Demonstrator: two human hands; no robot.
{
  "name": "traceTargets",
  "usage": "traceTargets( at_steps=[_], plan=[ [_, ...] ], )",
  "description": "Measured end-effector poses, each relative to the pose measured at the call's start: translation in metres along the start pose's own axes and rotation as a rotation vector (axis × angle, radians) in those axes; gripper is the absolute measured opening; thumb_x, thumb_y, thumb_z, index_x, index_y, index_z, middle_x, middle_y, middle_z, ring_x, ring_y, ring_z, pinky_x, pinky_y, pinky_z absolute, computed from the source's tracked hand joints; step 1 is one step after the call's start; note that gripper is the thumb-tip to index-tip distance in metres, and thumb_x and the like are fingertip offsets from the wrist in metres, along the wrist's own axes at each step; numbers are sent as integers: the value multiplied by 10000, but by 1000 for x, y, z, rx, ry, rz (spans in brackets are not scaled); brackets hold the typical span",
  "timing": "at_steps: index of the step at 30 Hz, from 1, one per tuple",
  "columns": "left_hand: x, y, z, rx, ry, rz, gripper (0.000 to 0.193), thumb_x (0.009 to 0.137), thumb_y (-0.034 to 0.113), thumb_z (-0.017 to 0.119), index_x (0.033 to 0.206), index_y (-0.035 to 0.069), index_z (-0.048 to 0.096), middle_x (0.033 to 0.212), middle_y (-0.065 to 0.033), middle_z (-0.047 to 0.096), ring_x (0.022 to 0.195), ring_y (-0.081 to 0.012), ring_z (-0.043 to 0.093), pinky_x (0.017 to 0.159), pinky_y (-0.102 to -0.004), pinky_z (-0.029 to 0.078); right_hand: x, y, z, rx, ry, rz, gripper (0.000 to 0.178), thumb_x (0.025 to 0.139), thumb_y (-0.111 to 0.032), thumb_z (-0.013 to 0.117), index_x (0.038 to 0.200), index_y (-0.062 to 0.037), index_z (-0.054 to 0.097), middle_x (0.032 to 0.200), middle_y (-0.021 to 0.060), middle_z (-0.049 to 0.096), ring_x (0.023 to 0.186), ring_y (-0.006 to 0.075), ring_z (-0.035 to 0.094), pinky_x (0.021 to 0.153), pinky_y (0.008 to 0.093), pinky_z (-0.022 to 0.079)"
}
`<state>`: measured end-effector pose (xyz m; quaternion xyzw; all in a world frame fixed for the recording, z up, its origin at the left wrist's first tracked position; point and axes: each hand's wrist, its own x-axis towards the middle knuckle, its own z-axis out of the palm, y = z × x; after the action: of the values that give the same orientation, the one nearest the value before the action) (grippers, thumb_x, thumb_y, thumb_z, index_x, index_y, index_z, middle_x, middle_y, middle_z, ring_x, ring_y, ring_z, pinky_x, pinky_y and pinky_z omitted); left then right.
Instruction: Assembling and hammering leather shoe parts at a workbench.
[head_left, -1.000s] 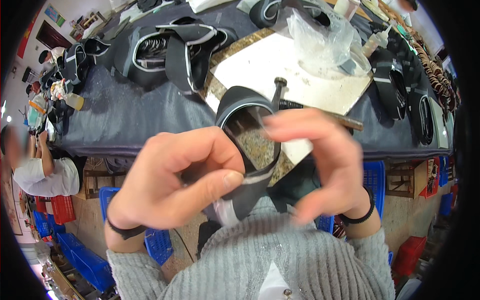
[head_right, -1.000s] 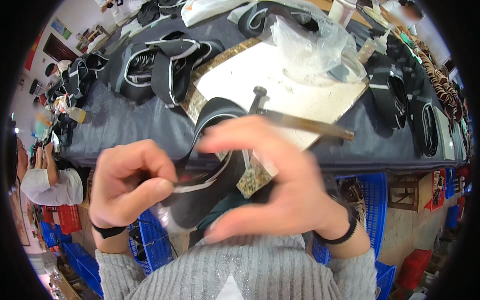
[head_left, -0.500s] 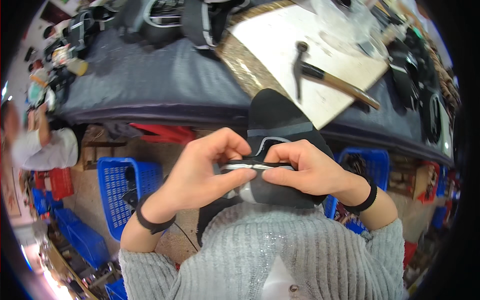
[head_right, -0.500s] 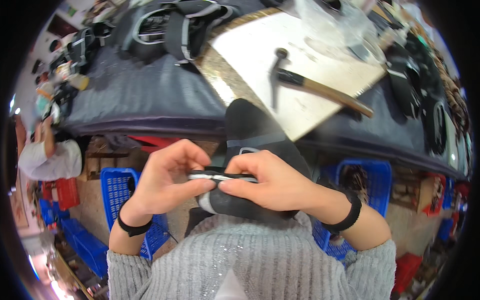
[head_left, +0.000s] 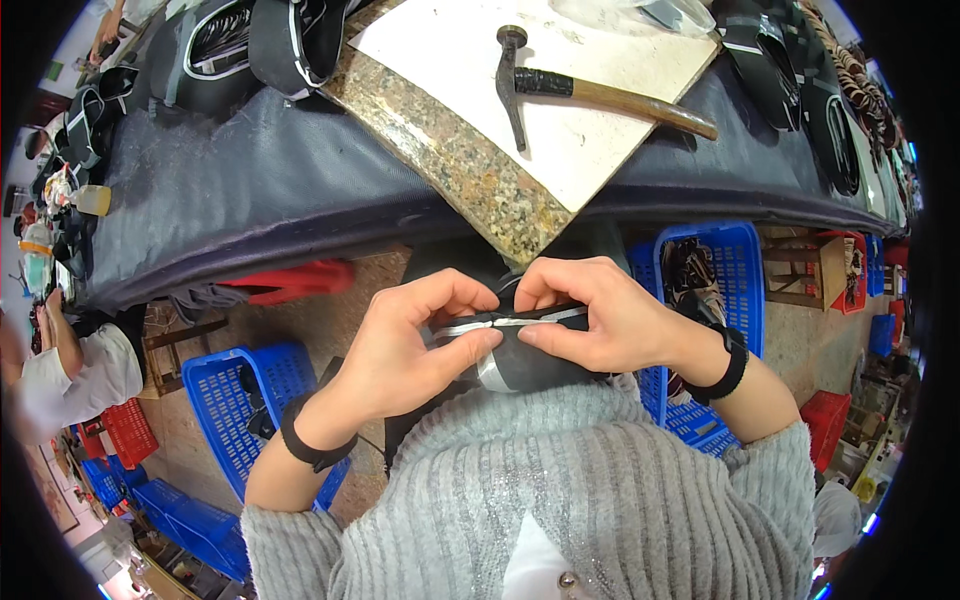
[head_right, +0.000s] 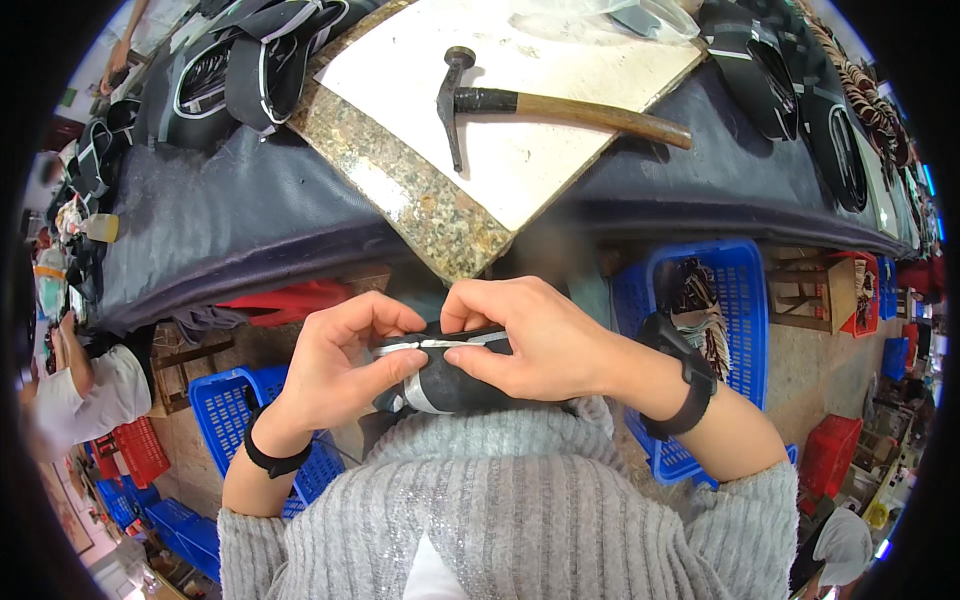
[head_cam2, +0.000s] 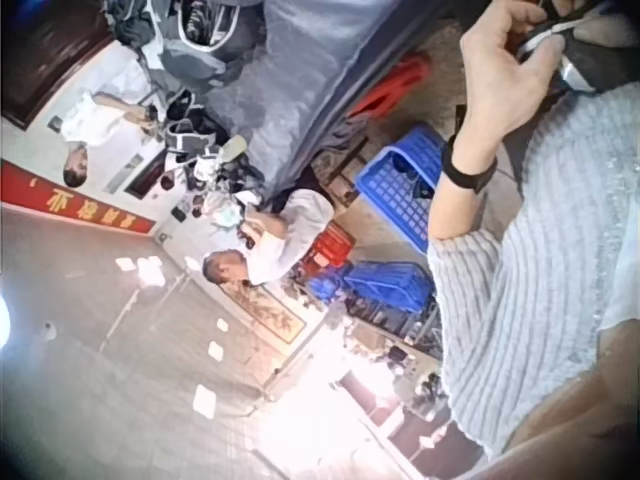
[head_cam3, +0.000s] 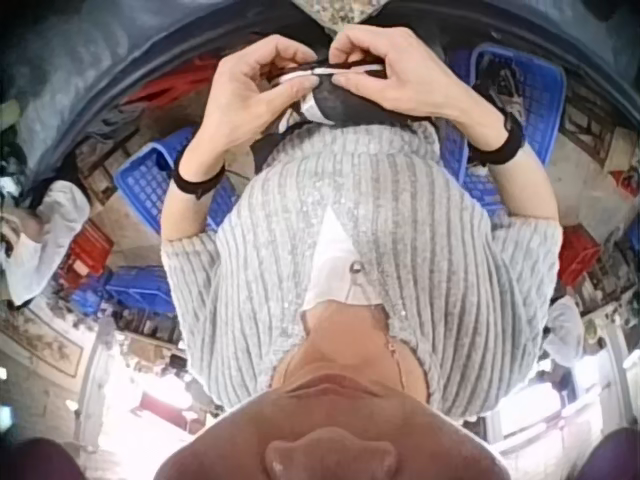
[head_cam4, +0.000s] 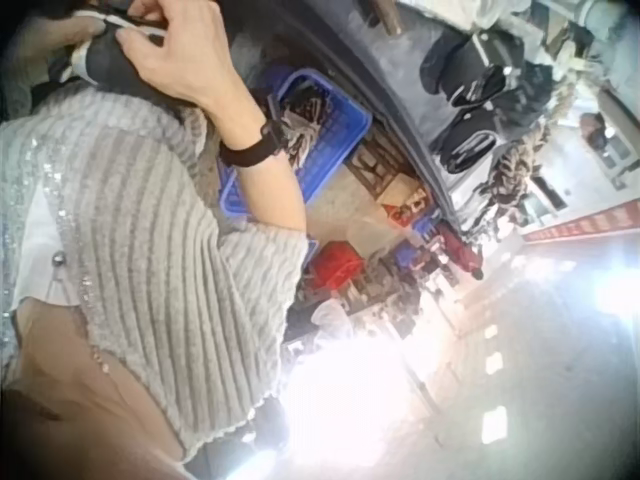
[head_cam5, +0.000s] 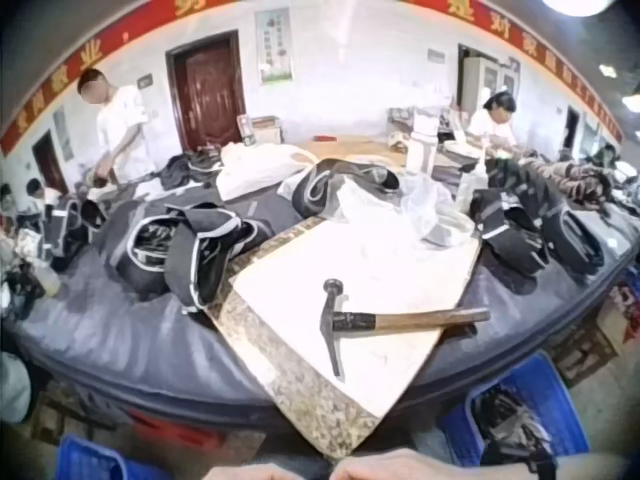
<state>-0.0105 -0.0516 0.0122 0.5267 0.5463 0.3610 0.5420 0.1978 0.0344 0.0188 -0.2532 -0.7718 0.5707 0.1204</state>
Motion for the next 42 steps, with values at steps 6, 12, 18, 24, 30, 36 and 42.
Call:
traceTargets(
  at_steps=[6, 12, 18, 24, 30, 36, 42],
  plan=[
    [26, 4, 1, 353, 233, 270, 76, 747, 60, 646, 769, 11, 593, 693, -134, 595, 608, -272, 611, 562, -323, 472, 23, 8, -14, -222, 165, -176, 253, 756, -51, 679, 966, -19, 540, 820, 129, 587, 749, 288, 591, 651, 354, 456],
    [47, -2, -1, 536, 353, 339, 72, 762, 42, 641, 740, 23, 575, 659, -107, 589, 559, -232, 587, 522, -313, 455, 21, 17, -7, -735, 355, -539, 212, 713, -84, 662, 916, -27, 643, 903, 67, 580, 869, 237, 574, 751, 351, 474],
    [64, 15, -20, 799, 141, 507, 118, 697, 43, 658, 764, 59, 561, 756, -77, 507, 713, -267, 558, 623, -359, 471, 23, 34, -23, -735, 279, -563, 296, 664, -96, 639, 952, -38, 671, 953, 58, 610, 925, 236, 585, 781, 343, 487],
    [76, 39, -27, 1222, -250, 746, 102, 676, 61, 603, 769, 35, 569, 714, -64, 507, 684, -230, 543, 641, -328, 465, 28, 38, -31, -641, 229, -589, 227, 712, -98, 606, 921, -41, 672, 961, 41, 603, 929, 225, 568, 796, 329, 474],
    [89, 45, -21, 1457, -372, 816, 87, 694, 99, 593, 728, 54, 527, 698, -56, 485, 689, -222, 537, 658, -325, 455, 30, 33, -33, -624, 182, -584, 152, 727, -89, 608, 855, -41, 674, 924, 36, 593, 891, 214, 557, 785, 318, 466],
    [92, 22, -36, 1046, -263, 651, 90, 709, 102, 582, 759, 46, 532, 703, -74, 490, 689, -251, 547, 684, -351, 470, 32, 37, -31, -567, 205, -583, 148, 697, -66, 632, 837, -51, 677, 923, 40, 594, 889, 219, 558, 784, 319, 465],
    [87, 46, -24, 1391, -399, 880, 95, 679, 106, 593, 718, 43, 534, 687, -60, 472, 651, -217, 522, 645, -325, 446, 34, 35, -37, -568, 142, -582, 157, 681, -48, 624, 828, -51, 679, 927, 47, 593, 893, 230, 558, 787, 324, 464]
  ],
)
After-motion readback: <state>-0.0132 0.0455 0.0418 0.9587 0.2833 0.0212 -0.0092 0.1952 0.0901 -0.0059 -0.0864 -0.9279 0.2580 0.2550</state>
